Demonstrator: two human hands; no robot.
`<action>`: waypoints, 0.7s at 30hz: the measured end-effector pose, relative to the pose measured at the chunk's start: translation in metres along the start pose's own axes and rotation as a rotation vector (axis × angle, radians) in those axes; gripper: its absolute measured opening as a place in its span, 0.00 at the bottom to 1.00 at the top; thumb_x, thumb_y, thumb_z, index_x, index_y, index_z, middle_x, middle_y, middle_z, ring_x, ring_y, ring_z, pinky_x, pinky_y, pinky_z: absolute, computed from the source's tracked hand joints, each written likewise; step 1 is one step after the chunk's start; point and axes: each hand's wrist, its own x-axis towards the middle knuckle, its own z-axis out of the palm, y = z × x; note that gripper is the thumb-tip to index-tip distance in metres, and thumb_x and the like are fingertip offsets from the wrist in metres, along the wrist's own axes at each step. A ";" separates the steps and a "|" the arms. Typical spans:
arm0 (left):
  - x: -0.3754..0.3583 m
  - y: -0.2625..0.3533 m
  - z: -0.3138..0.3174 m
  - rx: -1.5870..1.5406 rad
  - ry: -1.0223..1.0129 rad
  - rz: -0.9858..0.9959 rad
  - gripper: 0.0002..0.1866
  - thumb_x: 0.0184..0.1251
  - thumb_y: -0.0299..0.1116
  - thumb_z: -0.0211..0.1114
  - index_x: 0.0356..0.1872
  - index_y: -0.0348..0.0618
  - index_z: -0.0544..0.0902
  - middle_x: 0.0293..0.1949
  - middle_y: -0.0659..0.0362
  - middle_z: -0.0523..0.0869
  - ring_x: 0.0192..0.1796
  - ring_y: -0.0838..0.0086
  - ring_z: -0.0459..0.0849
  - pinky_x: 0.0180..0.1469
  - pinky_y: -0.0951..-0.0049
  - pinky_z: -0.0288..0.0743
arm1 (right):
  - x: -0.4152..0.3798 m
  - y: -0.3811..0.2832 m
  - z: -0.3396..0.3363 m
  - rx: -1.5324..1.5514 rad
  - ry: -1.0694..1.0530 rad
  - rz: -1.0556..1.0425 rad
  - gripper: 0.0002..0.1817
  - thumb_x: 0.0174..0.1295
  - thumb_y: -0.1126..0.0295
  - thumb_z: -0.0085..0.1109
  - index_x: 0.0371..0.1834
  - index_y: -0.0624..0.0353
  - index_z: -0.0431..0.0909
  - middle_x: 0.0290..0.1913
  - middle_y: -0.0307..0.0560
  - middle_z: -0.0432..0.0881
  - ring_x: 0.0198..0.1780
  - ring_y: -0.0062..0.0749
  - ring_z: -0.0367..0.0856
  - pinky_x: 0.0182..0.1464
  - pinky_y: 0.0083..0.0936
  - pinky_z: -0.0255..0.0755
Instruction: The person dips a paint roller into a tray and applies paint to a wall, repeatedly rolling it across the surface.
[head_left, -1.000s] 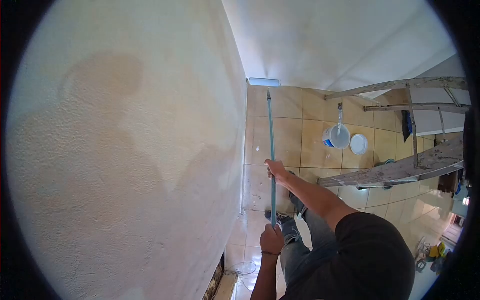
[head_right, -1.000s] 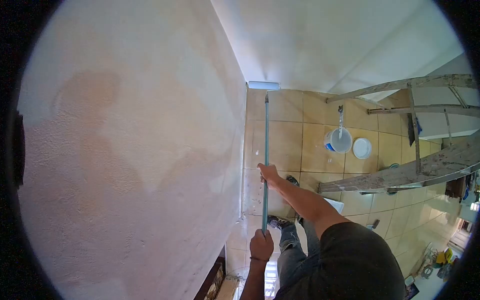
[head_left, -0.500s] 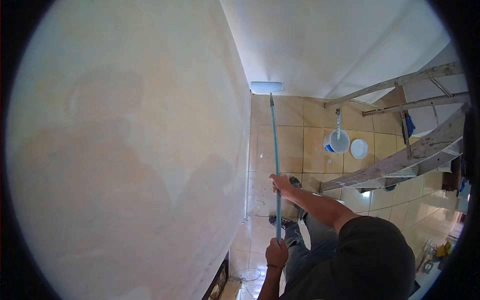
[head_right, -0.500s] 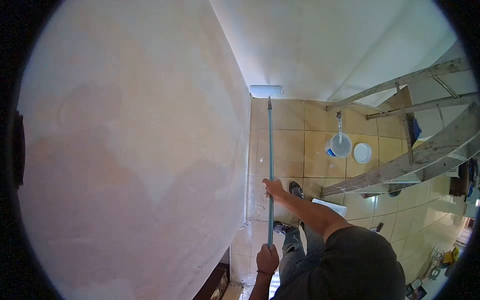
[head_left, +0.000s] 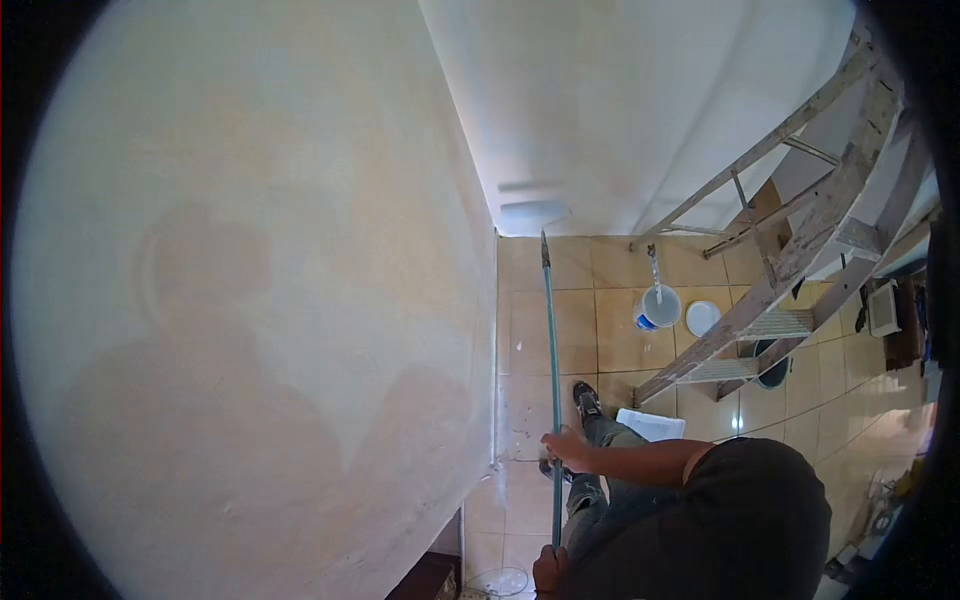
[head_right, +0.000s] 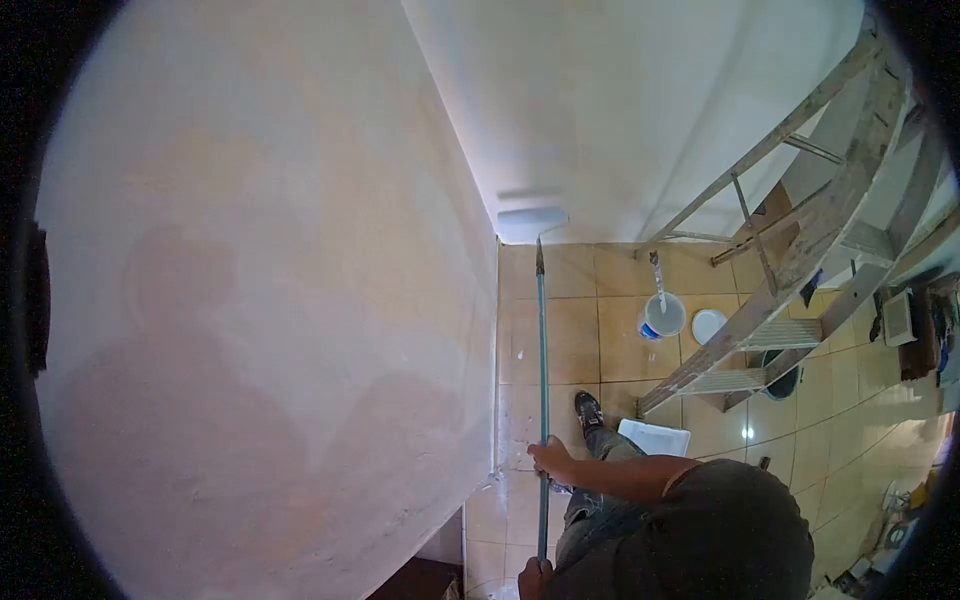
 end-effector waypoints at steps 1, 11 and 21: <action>-0.007 0.009 -0.006 -0.090 0.020 -0.057 0.16 0.70 0.45 0.48 0.33 0.44 0.74 0.24 0.48 0.78 0.25 0.55 0.74 0.31 0.59 0.70 | -0.001 0.005 0.000 0.003 -0.003 -0.012 0.10 0.53 0.69 0.60 0.28 0.59 0.67 0.21 0.40 0.68 0.18 0.27 0.67 0.20 0.32 0.69; -0.018 0.040 -0.068 -0.005 -0.080 0.121 0.17 0.69 0.47 0.47 0.34 0.43 0.73 0.28 0.48 0.79 0.31 0.57 0.77 0.36 0.58 0.70 | 0.003 0.016 0.001 0.028 0.111 -0.032 0.14 0.52 0.70 0.58 0.34 0.65 0.64 0.22 0.46 0.68 0.19 0.32 0.68 0.20 0.35 0.67; 0.057 0.127 -0.124 -0.490 -0.624 0.026 0.13 0.66 0.40 0.52 0.31 0.39 0.73 0.19 0.63 0.71 0.19 0.78 0.71 0.20 0.76 0.64 | 0.047 -0.068 -0.016 -0.151 0.150 -0.345 0.10 0.55 0.67 0.51 0.21 0.60 0.71 0.17 0.48 0.75 0.18 0.34 0.75 0.21 0.34 0.68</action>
